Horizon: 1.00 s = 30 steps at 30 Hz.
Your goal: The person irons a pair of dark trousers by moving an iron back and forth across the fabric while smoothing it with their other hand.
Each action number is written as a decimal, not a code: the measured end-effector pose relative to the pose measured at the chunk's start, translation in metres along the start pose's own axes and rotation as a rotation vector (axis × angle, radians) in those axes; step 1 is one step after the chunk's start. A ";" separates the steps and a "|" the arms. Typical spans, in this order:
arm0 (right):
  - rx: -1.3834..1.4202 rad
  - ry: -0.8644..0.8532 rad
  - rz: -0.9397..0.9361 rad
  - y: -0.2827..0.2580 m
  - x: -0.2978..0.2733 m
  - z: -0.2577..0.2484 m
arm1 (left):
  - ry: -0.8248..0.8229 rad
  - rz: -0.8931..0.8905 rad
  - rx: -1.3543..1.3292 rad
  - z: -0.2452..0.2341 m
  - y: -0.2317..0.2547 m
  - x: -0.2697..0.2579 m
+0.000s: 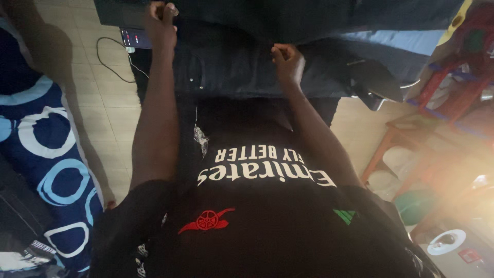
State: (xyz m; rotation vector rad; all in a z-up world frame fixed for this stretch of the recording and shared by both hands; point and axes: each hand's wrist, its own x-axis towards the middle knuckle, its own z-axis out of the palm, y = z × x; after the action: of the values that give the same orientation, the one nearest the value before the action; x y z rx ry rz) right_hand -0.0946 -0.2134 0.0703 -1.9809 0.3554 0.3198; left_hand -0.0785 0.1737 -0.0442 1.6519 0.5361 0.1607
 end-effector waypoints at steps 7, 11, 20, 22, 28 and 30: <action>-0.289 -0.086 -0.117 0.057 0.025 0.006 | -0.023 0.022 0.078 -0.003 -0.044 0.015; -0.273 -0.131 0.008 0.070 0.024 0.019 | -0.063 0.072 0.115 -0.009 -0.035 0.017; -0.274 -0.046 0.107 0.063 -0.047 -0.016 | -0.092 -0.041 0.507 -0.025 -0.001 0.021; -0.204 0.005 0.112 0.068 -0.070 -0.035 | -0.094 -0.065 0.524 -0.027 0.007 0.021; -0.235 0.271 0.282 0.121 -0.147 -0.129 | 0.076 0.231 0.705 -0.018 0.004 0.020; -0.279 0.549 0.312 0.161 -0.160 -0.165 | 0.298 0.601 0.998 -0.008 0.009 0.013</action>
State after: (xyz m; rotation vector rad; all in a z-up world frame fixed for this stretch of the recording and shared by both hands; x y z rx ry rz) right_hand -0.2933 -0.4121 0.0656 -2.2703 1.0230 0.0092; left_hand -0.0683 0.1861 -0.0371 2.7685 0.3249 0.6697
